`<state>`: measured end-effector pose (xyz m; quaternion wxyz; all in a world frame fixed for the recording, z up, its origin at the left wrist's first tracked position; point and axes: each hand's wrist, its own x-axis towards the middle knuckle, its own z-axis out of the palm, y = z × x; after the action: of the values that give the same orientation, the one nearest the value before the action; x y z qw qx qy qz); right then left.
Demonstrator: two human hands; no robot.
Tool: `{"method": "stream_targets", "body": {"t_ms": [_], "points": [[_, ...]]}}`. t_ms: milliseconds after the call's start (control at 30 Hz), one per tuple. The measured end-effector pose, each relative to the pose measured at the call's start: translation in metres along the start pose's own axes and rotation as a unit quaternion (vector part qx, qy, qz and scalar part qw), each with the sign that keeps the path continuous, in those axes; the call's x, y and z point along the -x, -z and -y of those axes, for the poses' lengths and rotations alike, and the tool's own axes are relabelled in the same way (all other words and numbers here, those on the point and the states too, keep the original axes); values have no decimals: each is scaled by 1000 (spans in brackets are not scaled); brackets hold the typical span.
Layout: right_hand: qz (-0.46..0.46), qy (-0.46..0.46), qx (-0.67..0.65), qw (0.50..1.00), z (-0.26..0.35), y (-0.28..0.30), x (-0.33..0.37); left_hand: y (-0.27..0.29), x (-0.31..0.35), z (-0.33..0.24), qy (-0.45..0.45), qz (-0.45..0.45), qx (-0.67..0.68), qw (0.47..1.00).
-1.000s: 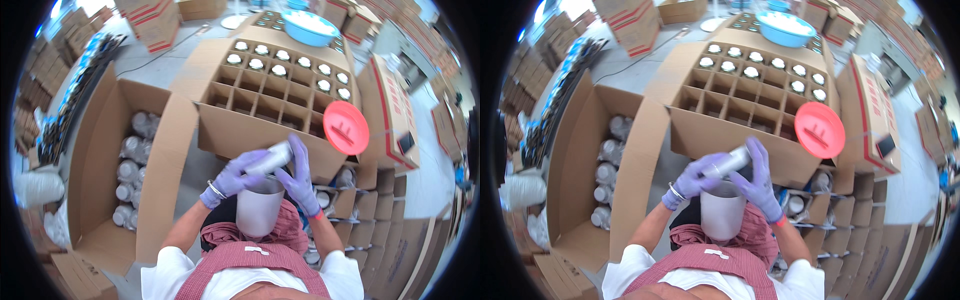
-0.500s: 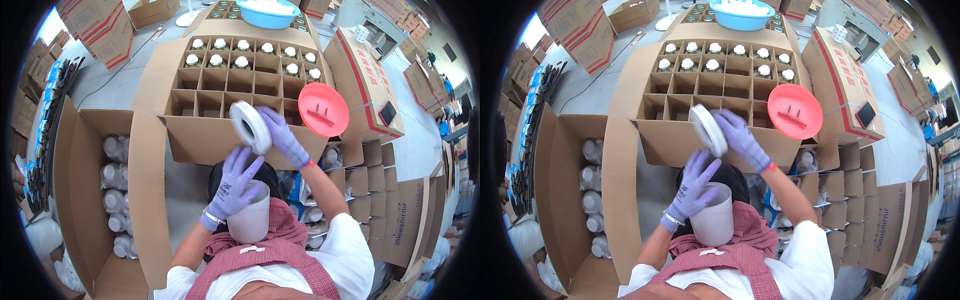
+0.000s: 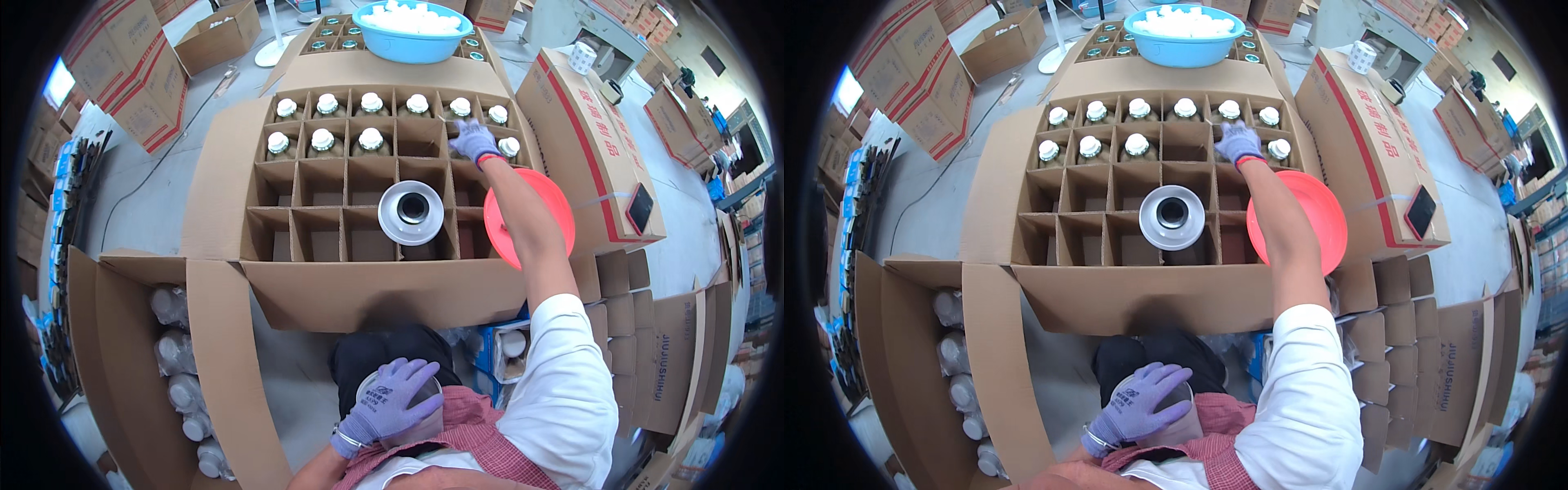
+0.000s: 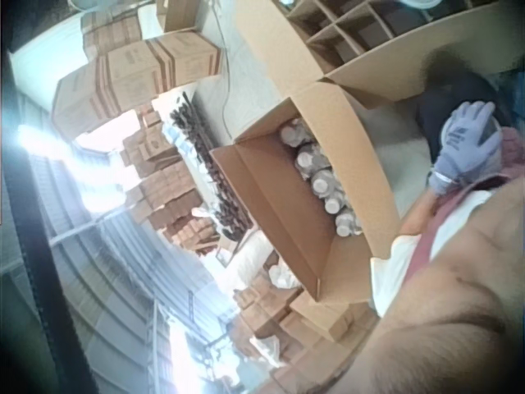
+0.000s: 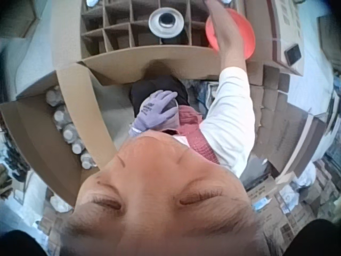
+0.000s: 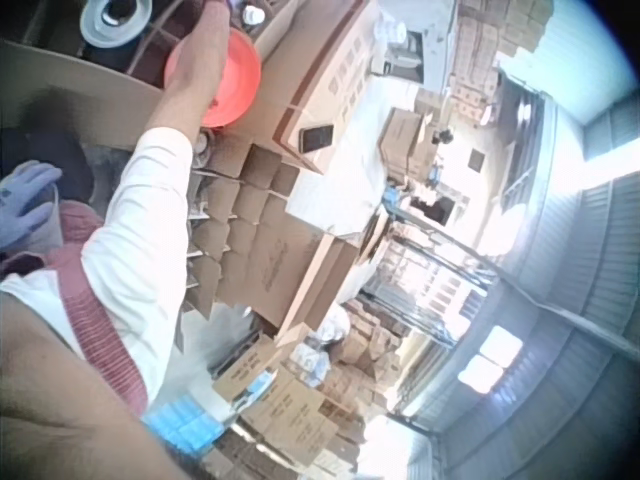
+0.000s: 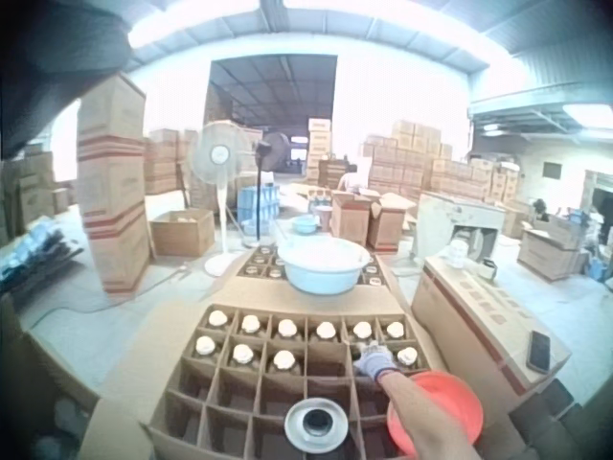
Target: The person repeatedly assembles white cylindrical appliances by inserting a metal inner pot into the outer shell, securing the lid, and using a red-handled tool to adjust the interior. The person then places the completed units into a cardboard box.
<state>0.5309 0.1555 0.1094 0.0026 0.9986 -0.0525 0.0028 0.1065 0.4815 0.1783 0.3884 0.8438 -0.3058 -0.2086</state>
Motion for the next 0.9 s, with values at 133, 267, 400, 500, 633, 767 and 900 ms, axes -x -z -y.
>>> {"method": "stream_targets", "body": {"t_ms": [133,267,400,500,633,767,900], "points": [[65,18,-6,998,-4,-14,3,-1,-6,3,0,-33,54,998],[-251,123,-66,958,-11,70,51,-2,-6,8,6,-27,96,995],[-320,122,-406,847,-55,123,132,9,-11,6,25,-98,222,970],[-80,40,-693,715,-14,131,229,16,-25,21,46,-314,306,898],[63,6,-863,501,46,74,334,54,-22,10,-101,-375,282,877],[259,-106,-854,438,87,64,398,71,10,-12,-160,-353,298,872],[208,169,-645,716,84,42,425,96,35,-36,-68,-324,257,908]]}}
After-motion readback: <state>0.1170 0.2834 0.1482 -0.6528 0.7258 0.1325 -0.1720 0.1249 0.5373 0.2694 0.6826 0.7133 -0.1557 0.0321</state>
